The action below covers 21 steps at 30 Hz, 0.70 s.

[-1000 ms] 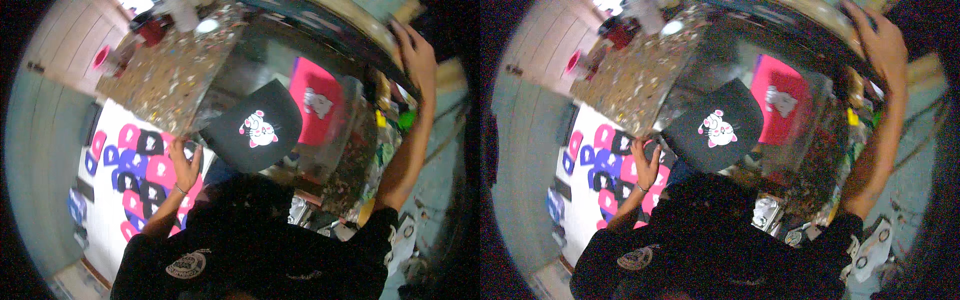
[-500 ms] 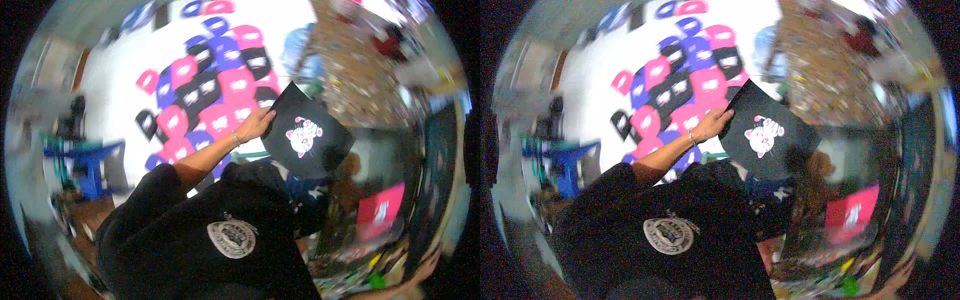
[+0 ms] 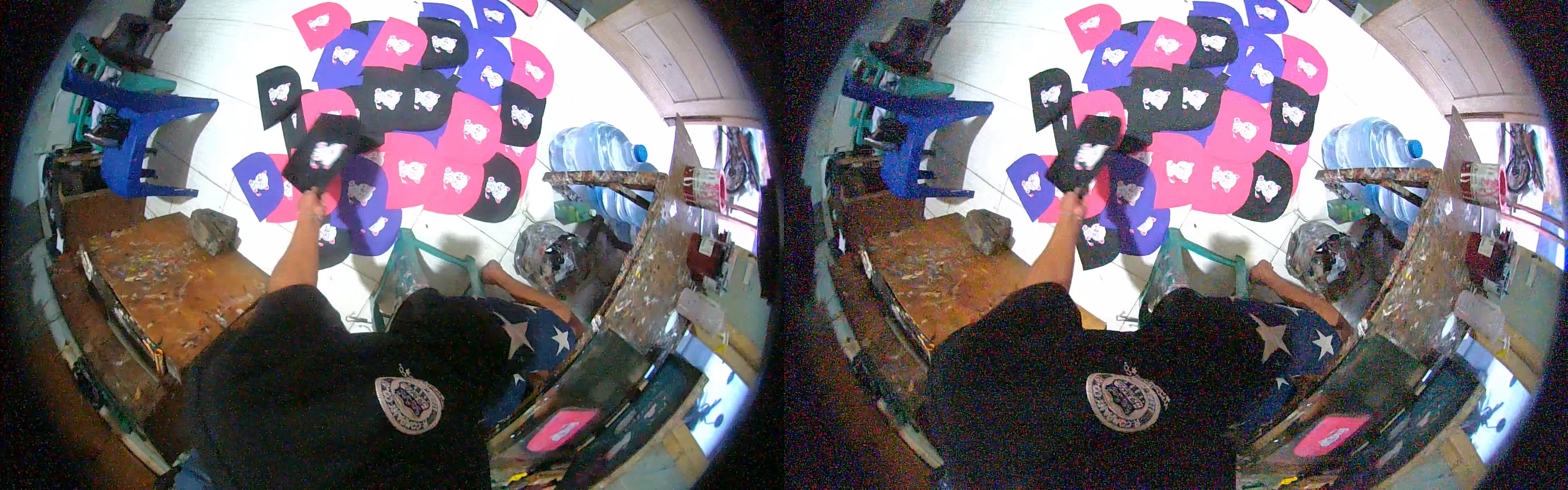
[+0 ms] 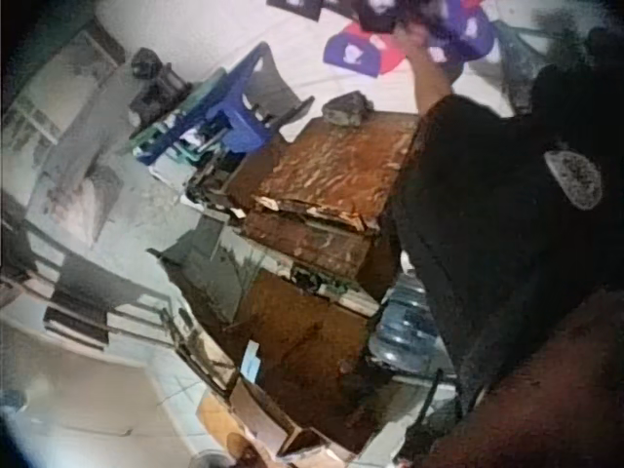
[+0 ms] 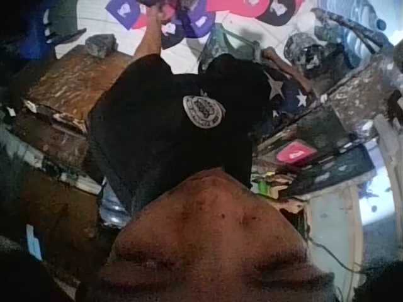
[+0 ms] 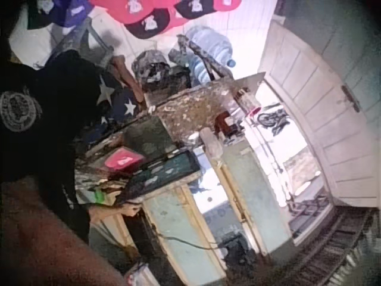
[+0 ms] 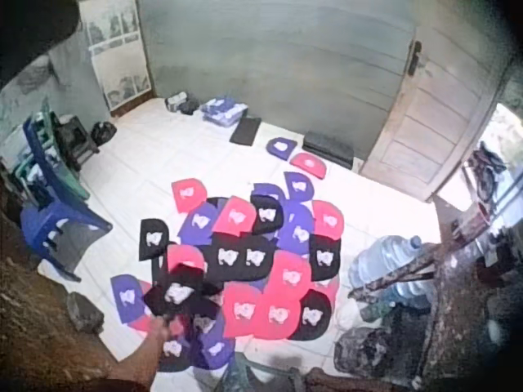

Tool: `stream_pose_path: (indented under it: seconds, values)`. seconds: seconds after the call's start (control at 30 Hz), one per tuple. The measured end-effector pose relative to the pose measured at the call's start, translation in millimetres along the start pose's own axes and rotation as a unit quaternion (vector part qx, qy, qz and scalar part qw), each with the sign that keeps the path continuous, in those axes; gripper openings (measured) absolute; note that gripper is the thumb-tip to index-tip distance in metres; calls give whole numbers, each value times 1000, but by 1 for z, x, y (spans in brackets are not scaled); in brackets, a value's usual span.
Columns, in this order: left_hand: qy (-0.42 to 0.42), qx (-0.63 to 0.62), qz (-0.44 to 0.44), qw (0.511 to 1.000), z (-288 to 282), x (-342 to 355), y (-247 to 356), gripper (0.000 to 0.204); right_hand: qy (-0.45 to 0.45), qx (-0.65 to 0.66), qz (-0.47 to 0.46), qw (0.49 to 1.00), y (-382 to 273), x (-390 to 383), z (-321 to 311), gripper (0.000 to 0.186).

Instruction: The person performs screen printing on various colored fabric pieces by lowering a screen frame onto the fabric, spreading ink with a squeegee, and placing the finished pieces on the floor to dry.

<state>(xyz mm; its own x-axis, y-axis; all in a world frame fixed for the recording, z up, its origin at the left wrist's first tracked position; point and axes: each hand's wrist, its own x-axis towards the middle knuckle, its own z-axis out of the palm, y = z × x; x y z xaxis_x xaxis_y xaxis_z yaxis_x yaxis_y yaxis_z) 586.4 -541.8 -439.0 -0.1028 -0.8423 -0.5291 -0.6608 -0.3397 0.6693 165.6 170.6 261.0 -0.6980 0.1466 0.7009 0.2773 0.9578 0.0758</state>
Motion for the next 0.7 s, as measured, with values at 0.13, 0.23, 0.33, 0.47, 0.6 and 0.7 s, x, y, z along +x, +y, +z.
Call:
stream_pose_path:
  seconds: [0.13, 0.23, 0.33, 0.47, 0.6, 0.7]
  values:
    - [94, -53, -90, 990, -70, 52, -34, 32, 34, 30, 30, 999, -7, -15, 12, 62]
    - [120, -74, -167, 976, -95, 70, -49, 28, 48, 35, -14, 998, -20, -28, 6, 63]
    - [93, 132, -221, 962, -116, 68, -61, 24, 77, 46, -46, 995, -36, -39, 5, 67]
    - [2, 352, -282, 892, -121, 50, -70, 23, 78, 39, -51, 995, -25, -36, 5, 67]
    - [-17, 570, -110, 814, -93, 31, -72, 18, 58, 20, -52, 997, -5, -28, 6, 67]
    - [18, 606, -8, 795, -16, 42, -35, 15, 36, 11, -73, 997, 10, -11, 17, 68]
